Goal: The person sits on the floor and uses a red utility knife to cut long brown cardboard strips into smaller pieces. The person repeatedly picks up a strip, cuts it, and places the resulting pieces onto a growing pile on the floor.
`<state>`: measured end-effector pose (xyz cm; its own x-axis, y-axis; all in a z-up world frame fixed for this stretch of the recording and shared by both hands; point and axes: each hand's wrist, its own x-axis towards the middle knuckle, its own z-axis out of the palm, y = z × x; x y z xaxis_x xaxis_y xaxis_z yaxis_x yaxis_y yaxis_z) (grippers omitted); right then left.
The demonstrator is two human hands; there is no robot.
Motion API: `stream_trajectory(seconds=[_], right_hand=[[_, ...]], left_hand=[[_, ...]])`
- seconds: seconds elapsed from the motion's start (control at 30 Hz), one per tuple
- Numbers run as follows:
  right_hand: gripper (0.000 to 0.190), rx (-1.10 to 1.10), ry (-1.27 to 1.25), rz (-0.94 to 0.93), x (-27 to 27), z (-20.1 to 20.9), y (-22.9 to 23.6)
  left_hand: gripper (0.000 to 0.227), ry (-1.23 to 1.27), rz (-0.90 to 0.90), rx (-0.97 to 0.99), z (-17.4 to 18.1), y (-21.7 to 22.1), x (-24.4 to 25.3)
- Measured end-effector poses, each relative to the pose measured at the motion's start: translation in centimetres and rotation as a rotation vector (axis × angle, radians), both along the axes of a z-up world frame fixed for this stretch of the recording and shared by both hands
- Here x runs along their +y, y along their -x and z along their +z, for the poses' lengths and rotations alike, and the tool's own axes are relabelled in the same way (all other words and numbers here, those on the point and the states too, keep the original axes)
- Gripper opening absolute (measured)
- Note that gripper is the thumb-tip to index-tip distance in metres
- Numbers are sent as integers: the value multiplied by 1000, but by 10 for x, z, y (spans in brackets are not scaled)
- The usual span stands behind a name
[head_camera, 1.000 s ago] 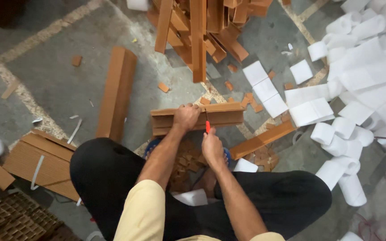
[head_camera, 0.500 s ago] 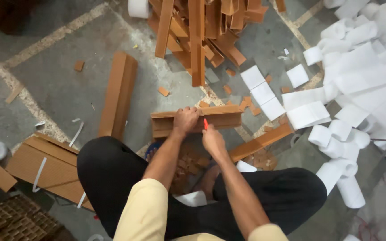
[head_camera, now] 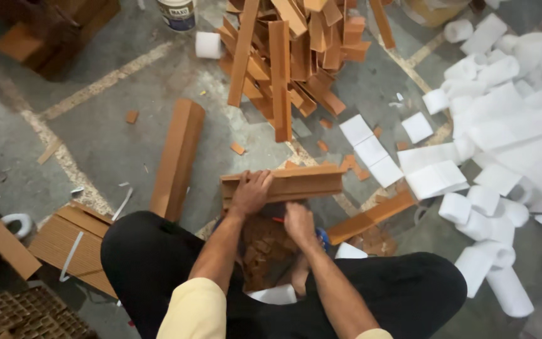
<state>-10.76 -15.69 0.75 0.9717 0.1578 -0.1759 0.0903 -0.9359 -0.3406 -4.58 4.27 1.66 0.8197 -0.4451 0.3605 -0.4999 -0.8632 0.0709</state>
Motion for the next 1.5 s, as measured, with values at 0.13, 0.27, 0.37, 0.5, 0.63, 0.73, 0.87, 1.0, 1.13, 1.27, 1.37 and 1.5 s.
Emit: stream_trajectory(seconds=[0.13, 0.27, 0.37, 0.5, 0.63, 0.73, 0.87, 1.0, 1.13, 1.27, 1.37, 1.5], right_hand=[[34, -521, -107, 38, 5, 22, -40], [25, -176, 26, 104, 8, 22, -87], [25, 56, 63, 55, 7, 21, -116], [27, -135, -159, -35, -13, 56, -139], [24, -535, -443, -33, -32, 118, -130], [25, -519, -534, -162, -35, 151, -110], [22, -424, -722, -439, -31, 155, -90], [17, -373, -1250, -400, -48, 139, -84], [12, -63, -1672, -355, -68, 133, -77], [8, 40, -1603, -291, -71, 146, -72], [15, 189, -1056, -313, -78, 167, -74], [39, 43, -782, -301, -60, 169, -65]], left_hand=[[51, -48, -43, 49, -12, 6, 3], [30, -47, -28, -24, -10, 3, -4], [15, -8, -82, 90, -7, -1, -7], [13, 147, -98, 123, -3, -3, -6], [22, 184, -22, 177, 29, -12, -10], [52, 507, -74, 112, 75, -17, -33], [27, 1040, -117, 227, 133, -16, -87], [26, 809, -19, 358, 155, -25, -88], [31, 979, -259, 774, 165, -47, -72], [36, 1161, -369, 1060, 187, -49, -64], [36, 703, -233, 779, 205, -46, -52], [38, 657, -130, 815, 209, -41, -49]])
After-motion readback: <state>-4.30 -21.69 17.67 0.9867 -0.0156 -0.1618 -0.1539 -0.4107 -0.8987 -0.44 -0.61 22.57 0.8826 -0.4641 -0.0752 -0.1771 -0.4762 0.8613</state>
